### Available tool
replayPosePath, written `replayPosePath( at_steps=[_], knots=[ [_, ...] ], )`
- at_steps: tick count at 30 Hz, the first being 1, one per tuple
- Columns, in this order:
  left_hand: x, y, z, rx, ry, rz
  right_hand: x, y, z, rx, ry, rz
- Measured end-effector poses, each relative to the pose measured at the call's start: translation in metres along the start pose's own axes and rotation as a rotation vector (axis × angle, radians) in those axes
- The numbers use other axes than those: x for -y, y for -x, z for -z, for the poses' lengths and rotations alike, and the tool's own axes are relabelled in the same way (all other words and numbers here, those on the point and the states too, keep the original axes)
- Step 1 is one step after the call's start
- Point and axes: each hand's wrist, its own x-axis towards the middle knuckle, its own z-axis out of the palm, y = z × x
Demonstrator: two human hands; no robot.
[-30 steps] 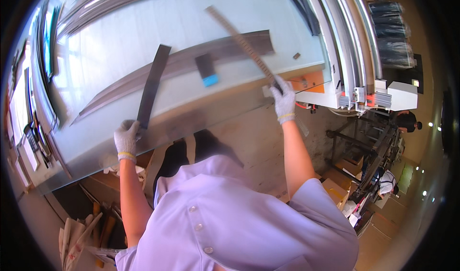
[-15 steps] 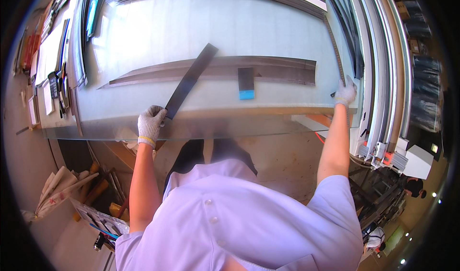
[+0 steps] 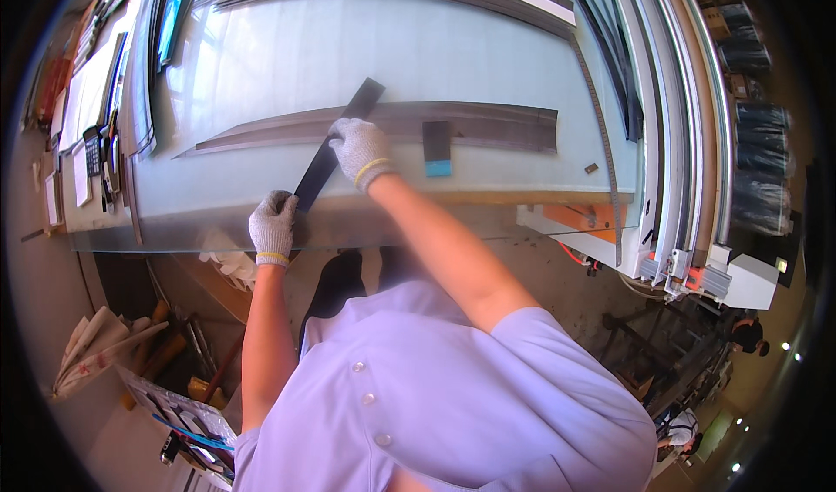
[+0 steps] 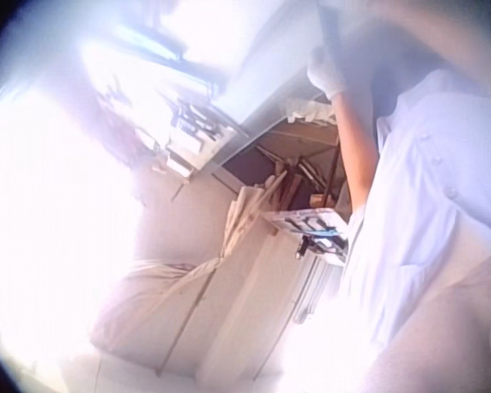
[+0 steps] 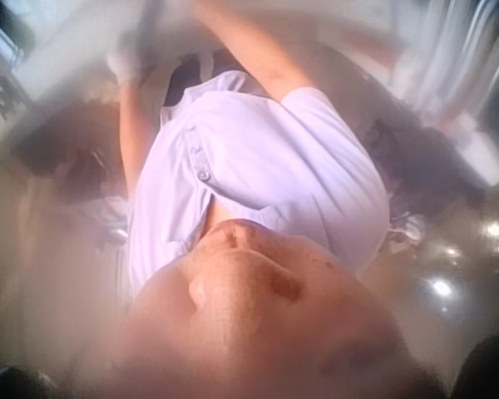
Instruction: The person peels adhesive backing from long metal strips, sorts them onto a table, measures one with a ruler, and applies a white label to another strip.
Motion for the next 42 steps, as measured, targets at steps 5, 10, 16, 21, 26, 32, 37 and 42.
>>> replayPosePath(
  at_steps=[5,10,16,21,26,32,37,42],
  knots=[
    [-0.033,0.012,0.011,-0.085,-0.312,-0.213,0.011,0.018,0.025,-0.009,-0.283,0.036],
    [-0.103,0.024,0.027,-0.089,-0.306,-0.502,0.042,0.051,0.055,0.18,-0.752,-0.036],
    [-0.118,0.047,0.048,0.008,0.071,-0.336,0.086,0.073,0.079,0.33,-0.783,-0.061],
    [-0.104,0.068,0.077,-0.125,-0.227,-0.552,0.113,0.086,0.071,0.299,-0.348,0.363],
    [-0.092,0.099,0.116,-0.276,-0.249,-0.695,0.157,0.104,0.053,0.269,-0.248,0.635],
    [-0.077,0.161,0.206,-0.632,-0.182,-0.808,0.184,0.112,-0.016,0.197,-0.554,0.103],
    [0.038,0.21,0.297,-0.727,0.738,-0.124,0.253,0.162,-0.08,0.468,-0.711,0.061],
    [0.133,0.275,0.369,-0.83,0.965,-0.014,0.322,0.296,-0.18,1.258,-0.826,-0.197]
  ],
)
